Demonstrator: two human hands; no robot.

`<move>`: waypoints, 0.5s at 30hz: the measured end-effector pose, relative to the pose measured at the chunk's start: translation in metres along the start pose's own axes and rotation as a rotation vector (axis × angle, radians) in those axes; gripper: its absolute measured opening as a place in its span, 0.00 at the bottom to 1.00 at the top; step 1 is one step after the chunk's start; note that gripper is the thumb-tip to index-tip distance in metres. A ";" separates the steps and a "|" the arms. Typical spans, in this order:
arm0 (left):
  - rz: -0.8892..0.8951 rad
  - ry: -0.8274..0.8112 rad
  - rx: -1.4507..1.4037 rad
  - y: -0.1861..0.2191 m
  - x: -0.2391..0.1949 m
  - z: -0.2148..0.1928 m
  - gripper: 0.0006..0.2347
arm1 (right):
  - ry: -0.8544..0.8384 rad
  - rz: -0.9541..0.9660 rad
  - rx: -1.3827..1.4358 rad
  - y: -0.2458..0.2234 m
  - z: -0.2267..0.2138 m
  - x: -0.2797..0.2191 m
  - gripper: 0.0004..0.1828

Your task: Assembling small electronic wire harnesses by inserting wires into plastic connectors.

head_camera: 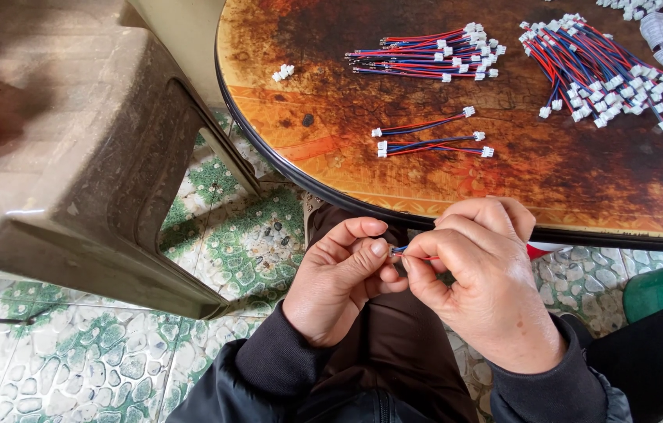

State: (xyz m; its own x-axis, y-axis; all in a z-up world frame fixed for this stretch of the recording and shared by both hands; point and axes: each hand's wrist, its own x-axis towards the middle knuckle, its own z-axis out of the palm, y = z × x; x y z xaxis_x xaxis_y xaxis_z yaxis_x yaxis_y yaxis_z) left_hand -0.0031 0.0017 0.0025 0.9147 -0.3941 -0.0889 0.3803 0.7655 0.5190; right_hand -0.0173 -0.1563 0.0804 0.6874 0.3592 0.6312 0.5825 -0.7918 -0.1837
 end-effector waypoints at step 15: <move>0.072 0.016 0.053 -0.002 -0.001 0.004 0.07 | -0.024 0.022 0.057 0.001 0.007 -0.001 0.08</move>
State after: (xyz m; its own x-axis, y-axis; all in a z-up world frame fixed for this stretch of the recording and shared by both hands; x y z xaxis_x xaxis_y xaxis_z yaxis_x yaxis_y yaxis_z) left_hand -0.0054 -0.0013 0.0051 0.9415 -0.3309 -0.0631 0.3064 0.7633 0.5687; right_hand -0.0141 -0.1539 0.0743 0.7100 0.3545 0.6085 0.5904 -0.7706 -0.2399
